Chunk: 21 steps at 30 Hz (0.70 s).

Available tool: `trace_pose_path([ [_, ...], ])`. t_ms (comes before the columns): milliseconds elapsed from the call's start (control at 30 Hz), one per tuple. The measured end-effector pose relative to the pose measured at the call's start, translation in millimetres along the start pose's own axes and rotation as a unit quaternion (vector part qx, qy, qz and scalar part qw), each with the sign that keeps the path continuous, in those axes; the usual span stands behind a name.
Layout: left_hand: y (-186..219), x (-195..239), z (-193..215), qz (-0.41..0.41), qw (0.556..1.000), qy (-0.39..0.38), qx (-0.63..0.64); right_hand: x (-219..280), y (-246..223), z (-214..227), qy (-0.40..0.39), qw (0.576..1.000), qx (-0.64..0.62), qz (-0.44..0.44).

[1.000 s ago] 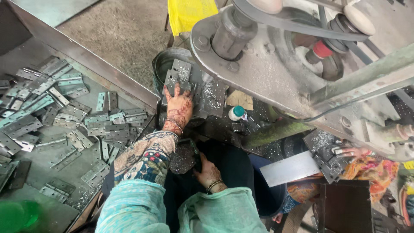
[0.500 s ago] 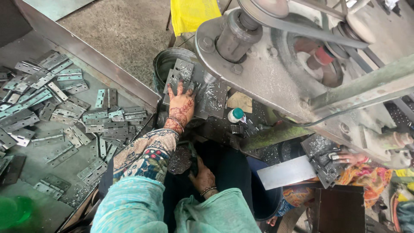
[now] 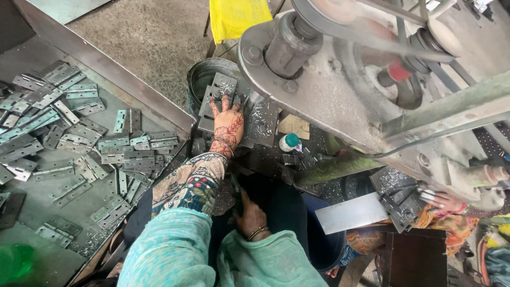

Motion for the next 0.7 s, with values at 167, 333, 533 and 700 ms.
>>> trace_pose_path([
  [167, -2, 19, -1, -0.007, 0.997, -0.069, -0.033, 7, 12, -25, 0.009, 1.0, -0.022, -0.018],
  [333, -9, 27, 4, -0.009, 0.999, -0.045, -0.024, -12, 1, 16, -0.028, 0.999, -0.023, -0.002],
  [533, 1, 10, 1, 0.01, 0.999, -0.045, -0.019, -31, -10, 39, -0.028, 0.999, 0.013, 0.04],
  [700, 4, 12, 1, 0.008, 0.999, -0.042, -0.015, 8, 9, -25, 0.065, 0.997, -0.032, 0.041],
])
Point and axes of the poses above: each hand's wrist, its own x-axis away from the middle knuckle, its own z-axis out of the back of the hand, y = z × x, the point moved 6 cm from there along -x, towards the middle knuckle, and after that the axes turned 8 degrees about y, right-handed, at the moved point
